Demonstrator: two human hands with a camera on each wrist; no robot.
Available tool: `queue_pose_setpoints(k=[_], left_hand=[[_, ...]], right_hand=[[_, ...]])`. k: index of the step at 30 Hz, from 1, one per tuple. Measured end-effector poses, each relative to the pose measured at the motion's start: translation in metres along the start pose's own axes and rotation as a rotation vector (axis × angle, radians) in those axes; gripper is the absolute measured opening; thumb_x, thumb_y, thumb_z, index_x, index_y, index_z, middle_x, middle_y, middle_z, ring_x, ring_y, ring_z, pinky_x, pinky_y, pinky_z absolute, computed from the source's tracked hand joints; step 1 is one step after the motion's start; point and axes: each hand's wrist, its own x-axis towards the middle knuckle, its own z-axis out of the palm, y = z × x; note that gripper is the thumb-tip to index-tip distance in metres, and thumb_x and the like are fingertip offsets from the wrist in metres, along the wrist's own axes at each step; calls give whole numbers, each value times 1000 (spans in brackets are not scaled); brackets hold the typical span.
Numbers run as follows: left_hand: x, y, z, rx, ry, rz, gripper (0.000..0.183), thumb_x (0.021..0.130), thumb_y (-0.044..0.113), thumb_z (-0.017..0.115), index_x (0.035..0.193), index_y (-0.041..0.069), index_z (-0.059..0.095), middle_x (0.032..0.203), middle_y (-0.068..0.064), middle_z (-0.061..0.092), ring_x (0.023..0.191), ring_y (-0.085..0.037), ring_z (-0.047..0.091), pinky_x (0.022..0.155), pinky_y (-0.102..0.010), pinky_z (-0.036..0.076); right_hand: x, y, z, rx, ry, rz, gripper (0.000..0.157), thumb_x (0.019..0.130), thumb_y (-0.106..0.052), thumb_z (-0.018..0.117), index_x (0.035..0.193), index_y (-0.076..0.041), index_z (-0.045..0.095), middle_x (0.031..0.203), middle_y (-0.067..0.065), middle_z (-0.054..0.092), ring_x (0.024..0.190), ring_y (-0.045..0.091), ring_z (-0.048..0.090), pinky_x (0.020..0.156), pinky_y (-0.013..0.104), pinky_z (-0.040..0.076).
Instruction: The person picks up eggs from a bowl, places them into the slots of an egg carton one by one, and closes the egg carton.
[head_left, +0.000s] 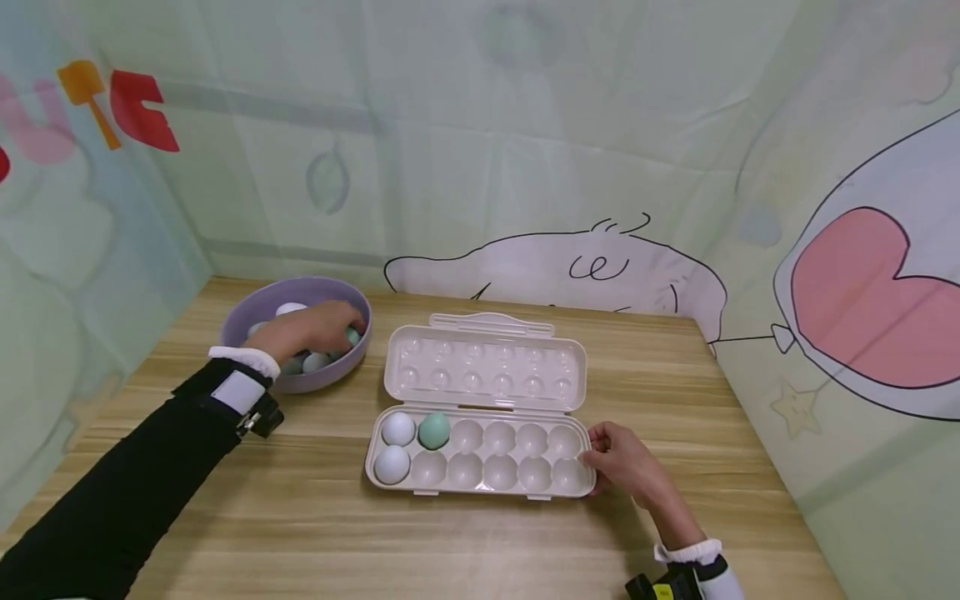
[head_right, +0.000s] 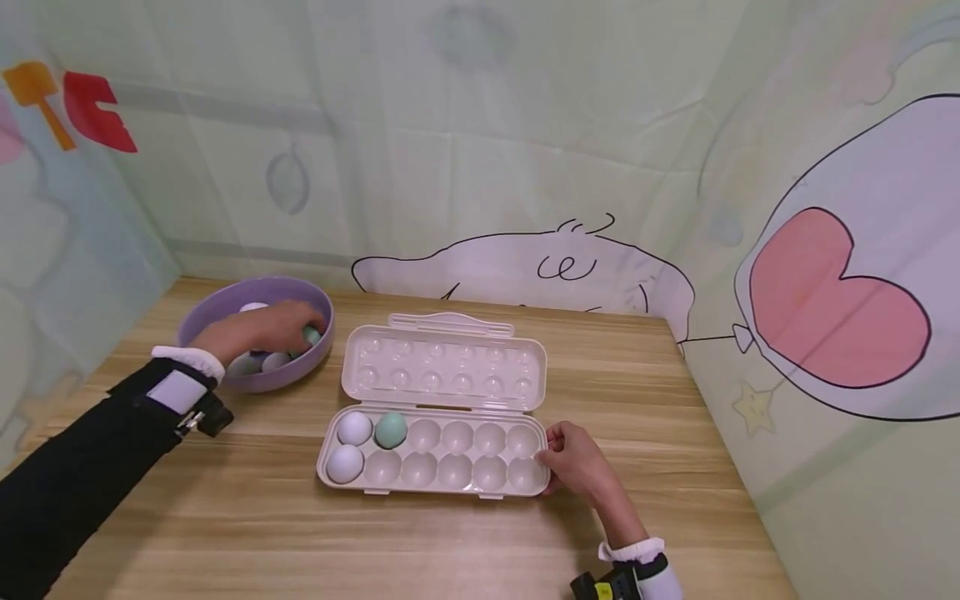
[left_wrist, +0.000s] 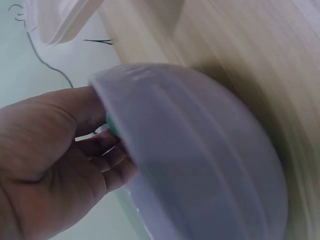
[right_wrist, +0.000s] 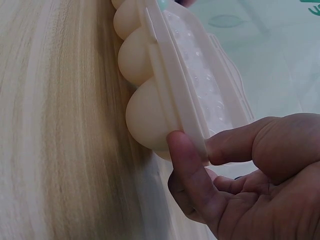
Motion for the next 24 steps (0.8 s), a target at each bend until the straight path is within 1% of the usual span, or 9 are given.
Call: queue_pose_setpoints(k=[3,5,7,9,13,15,19,21,24], left_hand=[[-6,1,-6,-27,39,9,33,85,4,76,114,-10,71,114,-25,70,106,-38,66,95,-53,52],[-11,1,-11,-41,68,14,34,87,6,78,115,-10,70,117,-27,69,112,-42,64,97,-55,51],[-16,3,-17,-46,101,15,32,89,8,77,116,-6,72,120,-25,68,115,-42,63,98,-55,50],[-21,7,-25,-62,130,12,31,91,10,76,118,-4,72,121,-24,66,113,-40,62,95,-54,50],[-32,25,-41,-91,179,7,33,94,14,75,121,-4,70,120,-22,64,106,-34,59,88,-50,50],[-36,35,-47,-107,201,20,34,95,15,75,121,-5,69,118,-21,66,103,-32,59,86,-48,50],[-45,58,-56,-96,216,26,34,96,18,74,126,1,68,121,-14,67,103,-27,60,86,-45,50],[-51,73,-59,-82,221,54,34,97,18,74,127,3,68,125,-13,67,107,-27,61,90,-46,50],[-60,94,-61,-64,248,137,29,97,17,74,124,6,70,126,-13,66,111,-29,62,93,-48,51]], right_hand=[[-1,0,1,12,-5,-1,22,91,10,62,108,16,50,83,12,59,61,20,63,52,34,58],[-1,0,1,18,-6,2,22,91,10,62,108,16,50,83,11,59,62,20,63,52,35,59],[-1,0,1,17,-4,4,22,91,10,62,108,16,50,83,12,58,63,20,63,53,35,59],[0,0,1,8,-1,4,22,92,10,63,109,16,50,84,12,59,63,21,63,53,36,59],[1,0,0,-9,3,6,24,93,9,63,110,16,49,87,14,59,64,21,63,53,36,59],[1,0,0,-11,2,8,24,93,9,63,111,16,49,87,14,59,65,21,63,53,36,59],[2,1,0,-12,2,9,24,93,9,63,111,16,49,88,14,59,65,21,64,53,37,59],[2,1,0,-11,6,16,24,93,9,63,111,16,49,88,14,59,66,21,64,54,37,59],[2,1,1,-13,13,24,24,93,9,63,111,16,49,87,14,59,66,21,64,54,37,59]])
